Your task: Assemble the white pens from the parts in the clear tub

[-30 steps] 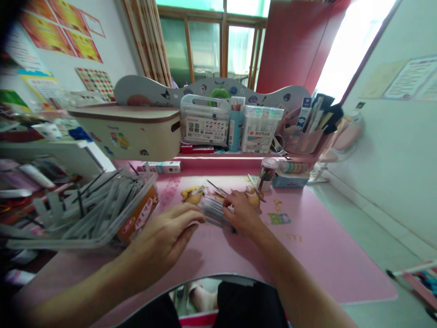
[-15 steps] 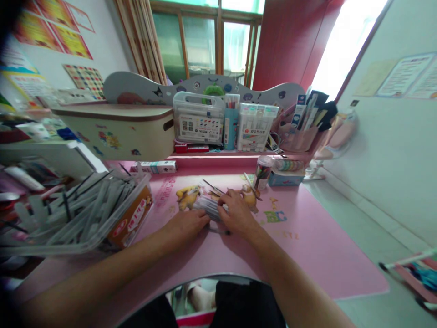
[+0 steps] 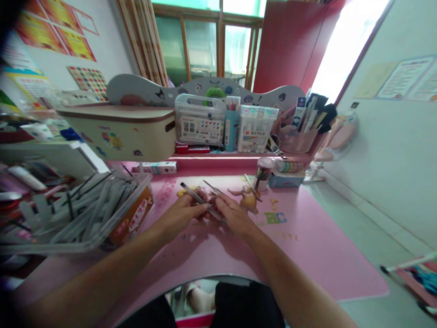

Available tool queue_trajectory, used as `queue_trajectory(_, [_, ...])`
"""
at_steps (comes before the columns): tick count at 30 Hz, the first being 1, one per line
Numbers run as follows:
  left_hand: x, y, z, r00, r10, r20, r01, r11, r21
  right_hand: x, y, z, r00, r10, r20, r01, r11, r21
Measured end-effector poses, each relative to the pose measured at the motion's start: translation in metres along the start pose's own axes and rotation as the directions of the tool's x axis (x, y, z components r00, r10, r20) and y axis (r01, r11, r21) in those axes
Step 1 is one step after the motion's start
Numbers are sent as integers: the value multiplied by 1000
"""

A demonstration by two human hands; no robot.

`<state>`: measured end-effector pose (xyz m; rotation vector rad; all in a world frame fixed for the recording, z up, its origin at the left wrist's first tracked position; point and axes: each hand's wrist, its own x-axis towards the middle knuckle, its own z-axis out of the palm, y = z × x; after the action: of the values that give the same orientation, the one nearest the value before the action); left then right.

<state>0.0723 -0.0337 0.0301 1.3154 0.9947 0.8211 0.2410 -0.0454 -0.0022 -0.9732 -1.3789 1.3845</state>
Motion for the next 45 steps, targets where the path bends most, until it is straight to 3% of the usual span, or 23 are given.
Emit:
queue_trajectory(4, [3, -23, 9, 991, 72, -109, -82, 993, -87, -3, 1, 1, 994, 73, 82, -62, 989, -132])
queue_trajectory(8, [-1, -30, 11, 986, 88, -140, -109, 983, -146, -3, 2, 1, 983, 100, 152, -74, 983, -171])
queue_trajectory(11, [-4, -31, 10, 980, 156, -121, -162, 986, -45, -4, 5, 5, 973, 112, 202, -94, 991, -100])
queue_trajectory(15, [-4, -35, 8, 960, 238, -148, -224, 968, 110, -4, 7, 13, 989, 55, 138, -36, 990, -137])
queue_trajectory(24, [-1, -44, 7, 987, 124, -102, -135, 984, -116, -6, 3, 19, 975, 106, 194, -110, 994, 11])
queue_trajectory(33, [-4, -30, -7, 985, 108, -133, -127, 981, -143, -1, 12, 8, 985, 96, 145, -90, 995, -50])
queue_trajectory(36, [-3, -29, -12, 986, 150, -68, -153, 988, -36, 1, 9, 0, 993, 111, 32, -112, 993, 22])
queue_trajectory(39, [-3, -34, -10, 981, 138, 136, -134, 990, -35, 2, 6, -3, 993, 108, -51, -104, 991, 79])
queue_trajectory(42, [-4, -42, -6, 935, 134, 329, -120, 991, -63, 2, 4, -3, 993, 49, -104, -52, 998, -25])
queue_trajectory(45, [-6, -45, -6, 923, 117, 367, -125, 992, -1, 2, 1, -4, 993, 8, -117, -35, 972, -231])
